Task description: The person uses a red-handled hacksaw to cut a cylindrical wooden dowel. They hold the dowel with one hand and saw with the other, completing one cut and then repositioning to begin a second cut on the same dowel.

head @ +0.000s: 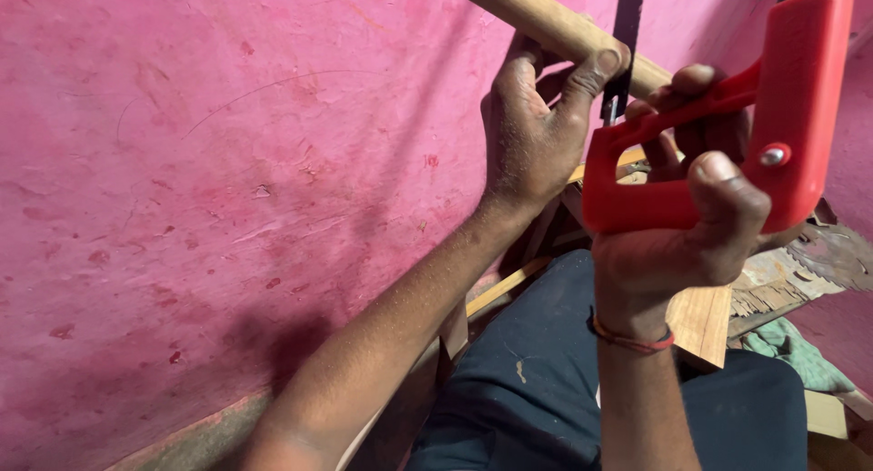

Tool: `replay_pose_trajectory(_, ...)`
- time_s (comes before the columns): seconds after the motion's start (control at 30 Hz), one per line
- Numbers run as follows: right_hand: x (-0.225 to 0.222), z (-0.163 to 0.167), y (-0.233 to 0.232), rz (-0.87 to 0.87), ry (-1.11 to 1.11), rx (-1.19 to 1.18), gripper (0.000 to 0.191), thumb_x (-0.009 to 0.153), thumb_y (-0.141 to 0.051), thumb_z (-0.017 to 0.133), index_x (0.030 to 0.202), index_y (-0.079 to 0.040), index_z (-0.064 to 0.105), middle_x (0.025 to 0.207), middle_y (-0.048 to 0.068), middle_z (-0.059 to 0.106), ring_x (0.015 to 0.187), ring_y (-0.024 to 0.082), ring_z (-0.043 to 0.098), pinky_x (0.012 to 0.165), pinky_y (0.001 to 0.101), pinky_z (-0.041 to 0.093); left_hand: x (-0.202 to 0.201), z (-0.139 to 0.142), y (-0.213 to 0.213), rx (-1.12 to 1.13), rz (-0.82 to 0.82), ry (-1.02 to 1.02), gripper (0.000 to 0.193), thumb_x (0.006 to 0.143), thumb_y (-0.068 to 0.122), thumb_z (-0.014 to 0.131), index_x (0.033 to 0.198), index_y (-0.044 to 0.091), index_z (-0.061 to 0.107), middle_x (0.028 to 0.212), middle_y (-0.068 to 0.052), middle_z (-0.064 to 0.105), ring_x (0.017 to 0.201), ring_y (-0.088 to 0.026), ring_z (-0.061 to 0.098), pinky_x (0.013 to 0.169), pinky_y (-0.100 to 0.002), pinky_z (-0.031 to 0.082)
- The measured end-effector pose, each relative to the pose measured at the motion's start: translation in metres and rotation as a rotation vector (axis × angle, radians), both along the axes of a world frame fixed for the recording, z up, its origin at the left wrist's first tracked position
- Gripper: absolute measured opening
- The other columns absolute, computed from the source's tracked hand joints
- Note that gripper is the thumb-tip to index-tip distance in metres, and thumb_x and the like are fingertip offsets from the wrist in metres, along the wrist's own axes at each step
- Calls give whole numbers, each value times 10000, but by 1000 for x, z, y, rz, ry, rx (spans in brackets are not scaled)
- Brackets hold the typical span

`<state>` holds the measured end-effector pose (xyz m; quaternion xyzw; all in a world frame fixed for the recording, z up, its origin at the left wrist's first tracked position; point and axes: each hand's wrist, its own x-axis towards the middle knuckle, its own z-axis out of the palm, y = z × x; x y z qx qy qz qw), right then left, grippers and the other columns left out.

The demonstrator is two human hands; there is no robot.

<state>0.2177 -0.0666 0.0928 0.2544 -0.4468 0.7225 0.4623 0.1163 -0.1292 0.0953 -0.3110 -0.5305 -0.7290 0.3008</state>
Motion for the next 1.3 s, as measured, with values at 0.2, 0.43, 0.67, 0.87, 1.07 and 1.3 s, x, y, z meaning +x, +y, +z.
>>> replay_pose_trajectory(0.2, 23, -16, -20, 16, -40, 24, 635, 967, -239, 533, 1512, 73, 439, 1258, 182, 597, 1141, 248, 608, 1058, 399, 514, -7, 5, -9, 141, -103, -34, 390, 990, 371, 703, 1143, 16, 651, 1066, -94, 740, 1056, -199, 750, 910, -324, 683)
replay_pose_trajectory(0.43, 15, -8, -12, 18, -28, 23, 617, 964, -236, 527, 1496, 68, 456, 1263, 190, 610, 1135, 252, 612, 1057, 406, 522, -13, 0, -2, 87, -54, 14, 355, 1017, 377, 684, 1150, 49, 653, 1031, -89, 759, 1014, -178, 774, 889, -312, 699)
replay_pose_trajectory(0.67, 4, 5, 14, 15, -10, 18, 577, 966, -198, 491, 1479, 65, 464, 1258, 183, 613, 1116, 253, 627, 1033, 391, 542, 0, -9, 14, -3, -15, 8, 475, 1013, 473, 682, 1184, 34, 621, 1031, -98, 754, 946, -171, 789, 818, -321, 691)
replay_pose_trajectory(0.87, 7, 0, 2, -77, 1, 22, 557, 955, -233, 527, 1425, 62, 480, 1244, 188, 638, 1078, 246, 636, 987, 401, 556, -1, -4, 11, 28, -23, -3, 469, 997, 458, 684, 1177, 29, 623, 1050, -101, 747, 965, -185, 786, 810, -318, 690)
replay_pose_trajectory(1.07, 25, -11, -12, 19, -42, 25, 605, 930, -250, 547, 1441, 71, 499, 1271, 192, 641, 1091, 243, 626, 1020, 401, 523, -5, 2, 1, 110, -43, -13, 411, 996, 409, 690, 1158, 35, 637, 1038, -90, 748, 1000, -194, 779, 879, -331, 672)
replay_pose_trajectory(1.3, 18, 4, -10, -16, -20, 75, 567, 967, -252, 556, 1420, 88, 524, 1226, 202, 620, 1097, 262, 632, 1001, 401, 539, -2, 9, -5, 134, -105, 24, 462, 1002, 465, 671, 1170, 35, 640, 1056, -84, 747, 1041, -206, 772, 897, -346, 688)
